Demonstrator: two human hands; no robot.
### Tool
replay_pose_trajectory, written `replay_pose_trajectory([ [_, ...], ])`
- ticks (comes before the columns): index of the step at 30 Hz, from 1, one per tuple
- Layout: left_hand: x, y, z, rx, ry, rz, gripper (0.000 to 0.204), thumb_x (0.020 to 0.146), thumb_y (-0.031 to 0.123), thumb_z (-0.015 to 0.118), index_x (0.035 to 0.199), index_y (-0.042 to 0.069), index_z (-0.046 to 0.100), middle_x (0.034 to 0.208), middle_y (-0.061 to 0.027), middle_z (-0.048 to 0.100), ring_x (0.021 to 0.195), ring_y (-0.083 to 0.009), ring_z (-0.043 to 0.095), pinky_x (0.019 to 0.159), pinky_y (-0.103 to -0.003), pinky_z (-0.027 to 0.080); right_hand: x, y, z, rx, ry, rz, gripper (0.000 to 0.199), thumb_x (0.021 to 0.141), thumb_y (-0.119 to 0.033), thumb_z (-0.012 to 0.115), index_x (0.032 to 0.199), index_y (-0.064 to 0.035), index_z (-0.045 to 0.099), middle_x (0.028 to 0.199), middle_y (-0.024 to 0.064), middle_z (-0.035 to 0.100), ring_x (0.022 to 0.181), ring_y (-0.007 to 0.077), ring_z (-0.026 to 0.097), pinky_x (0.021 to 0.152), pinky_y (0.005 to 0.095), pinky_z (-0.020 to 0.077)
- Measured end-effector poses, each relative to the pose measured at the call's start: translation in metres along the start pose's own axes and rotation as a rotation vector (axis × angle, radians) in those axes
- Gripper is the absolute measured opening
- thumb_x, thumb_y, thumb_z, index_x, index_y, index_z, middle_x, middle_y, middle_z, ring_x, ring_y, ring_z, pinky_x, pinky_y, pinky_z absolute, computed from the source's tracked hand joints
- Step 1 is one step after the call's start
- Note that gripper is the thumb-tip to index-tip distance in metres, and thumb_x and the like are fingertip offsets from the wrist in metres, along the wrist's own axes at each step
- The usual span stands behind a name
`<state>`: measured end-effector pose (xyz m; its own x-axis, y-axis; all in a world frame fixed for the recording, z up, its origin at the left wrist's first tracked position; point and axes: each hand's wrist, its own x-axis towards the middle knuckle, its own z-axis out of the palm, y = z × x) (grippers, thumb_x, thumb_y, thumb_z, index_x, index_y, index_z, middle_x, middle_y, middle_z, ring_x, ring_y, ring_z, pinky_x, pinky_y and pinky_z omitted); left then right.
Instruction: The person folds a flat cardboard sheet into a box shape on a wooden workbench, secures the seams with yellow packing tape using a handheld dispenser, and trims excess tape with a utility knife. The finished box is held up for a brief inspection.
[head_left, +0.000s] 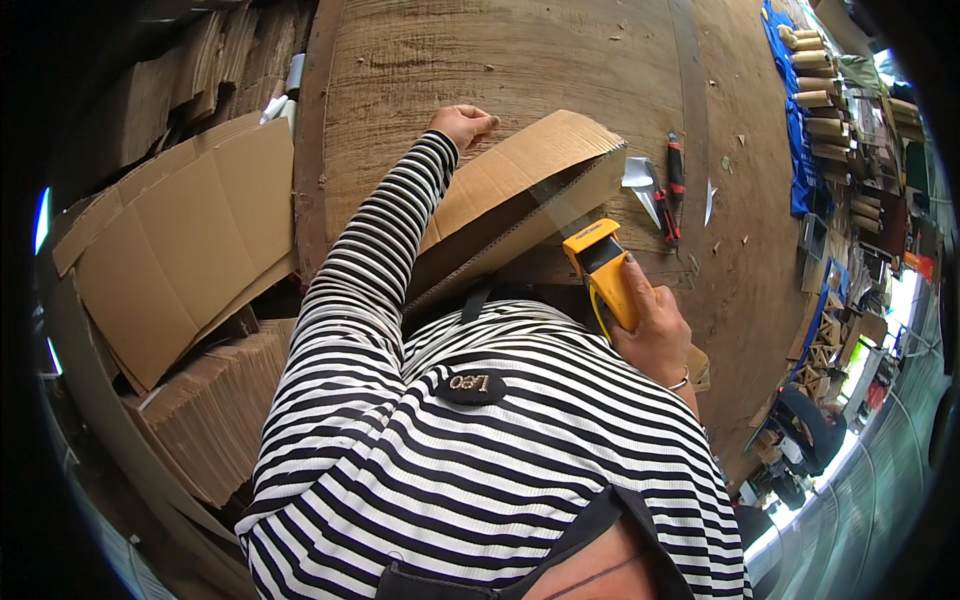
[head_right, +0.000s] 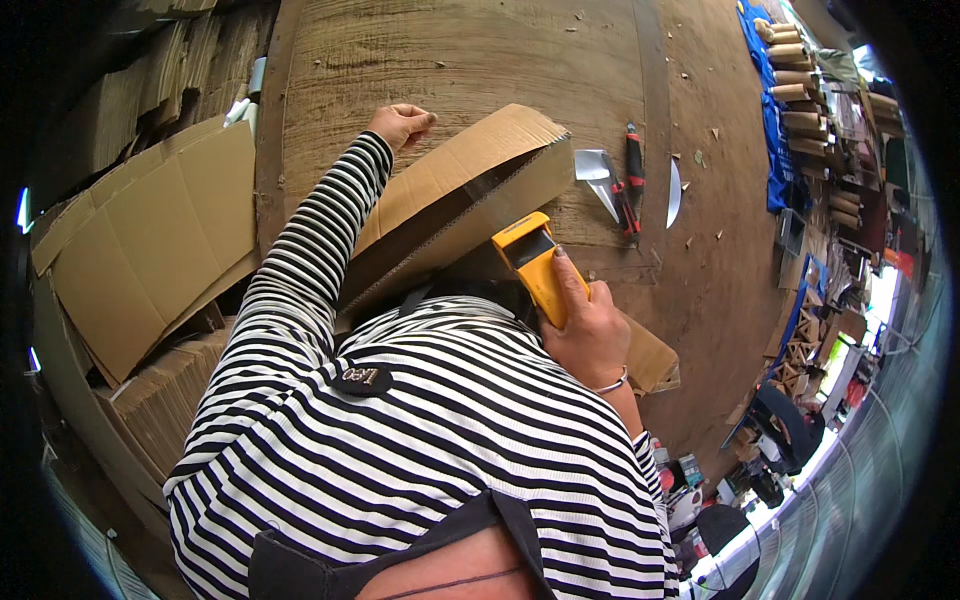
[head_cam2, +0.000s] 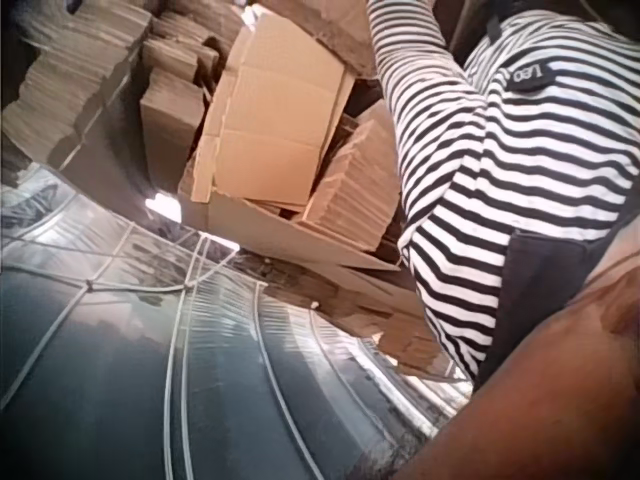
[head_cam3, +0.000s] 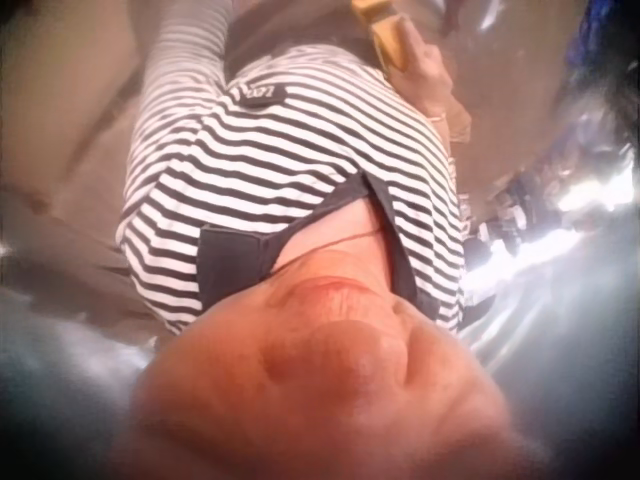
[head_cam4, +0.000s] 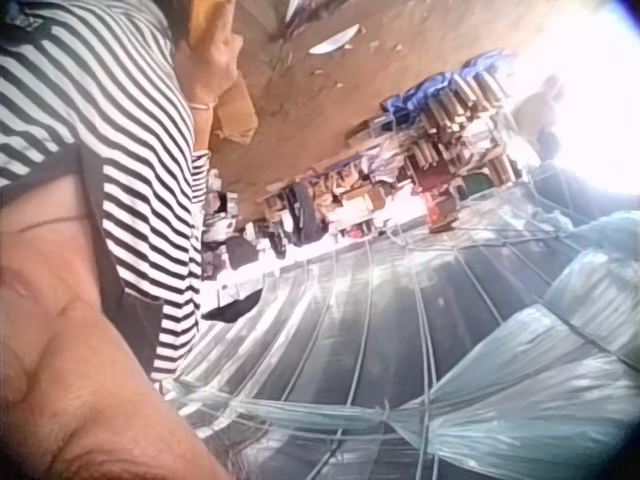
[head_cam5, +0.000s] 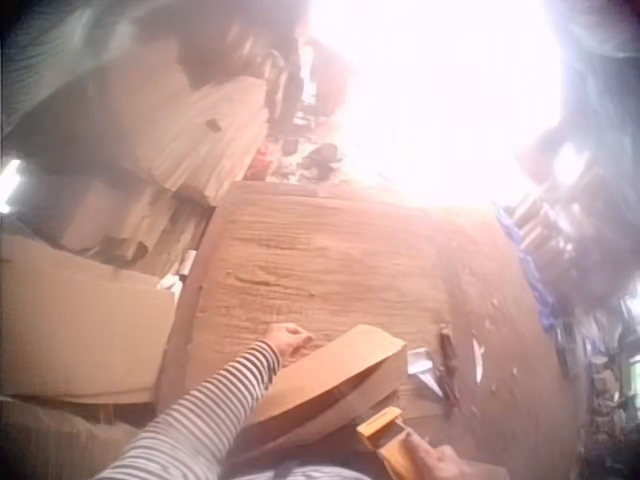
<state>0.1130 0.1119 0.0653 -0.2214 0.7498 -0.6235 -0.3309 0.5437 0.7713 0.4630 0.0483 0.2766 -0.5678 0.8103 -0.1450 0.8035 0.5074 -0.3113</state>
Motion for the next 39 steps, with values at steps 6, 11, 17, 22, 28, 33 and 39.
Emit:
replay_pose_trajectory([
  [6,0.003,-0.007,-0.016,0.066,0.006,-0.043,0.017,0.084,0.020,0.072,0.082,0.004,0.066,0.069,-0.0011,0.062,0.053,-0.0073,0.049,0.046,-0.023,0.040,0.006,-0.015,0.010,0.033,-0.065,0.047,0.078,0.065,-0.018,0.077,0.136,-0.0266,0.048,0.082,0.0070,0.052,0.065,0.0256,0.059,0.056,0.0364,0.0506],
  [11,0.015,-0.014,-0.019,0.048,-0.003,-0.043,0.017,0.084,0.018,0.071,0.080,0.003,0.065,0.067,-0.0017,0.061,0.051,-0.0075,0.048,0.044,-0.024,0.038,0.009,-0.021,0.018,0.000,-0.082,0.070,0.077,0.065,-0.018,0.076,0.136,-0.0266,0.047,0.083,0.0072,0.052,0.066,0.0259,0.059,0.057,0.0362,0.0510],
  [17,0.026,-0.023,-0.025,0.033,-0.005,-0.017,0.018,0.083,0.017,0.072,0.079,0.002,0.065,0.065,-0.0038,0.061,0.047,-0.0081,0.046,0.041,-0.023,0.035,0.015,-0.030,0.023,0.000,-0.055,0.065,0.075,0.065,-0.016,0.075,0.135,-0.0246,0.049,0.082,0.0079,0.053,0.066,0.0262,0.059,0.056,0.0366,0.0509],
  [22,0.040,-0.044,-0.016,0.083,0.028,-0.003,0.017,0.083,0.018,0.073,0.078,0.003,0.065,0.063,-0.0020,0.060,0.047,-0.0071,0.046,0.041,-0.024,0.035,0.014,-0.033,0.026,-0.014,-0.086,0.099,0.075,0.066,-0.016,0.075,0.135,-0.0243,0.049,0.083,0.0082,0.053,0.067,0.0268,0.060,0.058,0.0370,0.0513],
  [28,0.032,-0.068,0.005,0.223,0.090,-0.034,0.015,0.081,0.017,0.073,0.078,0.004,0.068,0.065,0.0009,0.062,0.054,-0.0065,0.050,0.050,-0.023,0.042,0.007,-0.007,0.069,-0.013,-0.065,0.073,0.081,0.063,-0.010,0.074,0.137,-0.0271,0.047,0.081,0.0095,0.051,0.067,0.0292,0.059,0.058,0.0374,0.0510],
  [33,0.011,-0.067,0.023,0.346,0.198,-0.097,0.015,0.081,0.021,0.072,0.082,0.006,0.070,0.071,-0.0004,0.067,0.061,-0.0075,0.058,0.063,-0.025,0.049,0.005,0.003,0.101,0.069,-0.077,0.075,0.086,0.065,-0.003,0.072,0.141,-0.0254,0.040,0.086,0.0104,0.051,0.073,0.0301,0.058,0.065,0.0371,0.0509],
  [39,-0.001,-0.059,0.027,0.704,0.188,0.027,0.020,0.079,0.029,0.073,0.086,0.010,0.072,0.098,-0.0075,0.065,0.091,-0.0206,0.062,0.085,-0.032,0.049,0.011,0.008,0.119,0.110,-0.027,0.058,0.087,0.063,-0.007,0.076,0.140,-0.0285,0.042,0.085,0.0097,0.051,0.072,0.0293,0.059,0.062,0.0377,0.0515],
])
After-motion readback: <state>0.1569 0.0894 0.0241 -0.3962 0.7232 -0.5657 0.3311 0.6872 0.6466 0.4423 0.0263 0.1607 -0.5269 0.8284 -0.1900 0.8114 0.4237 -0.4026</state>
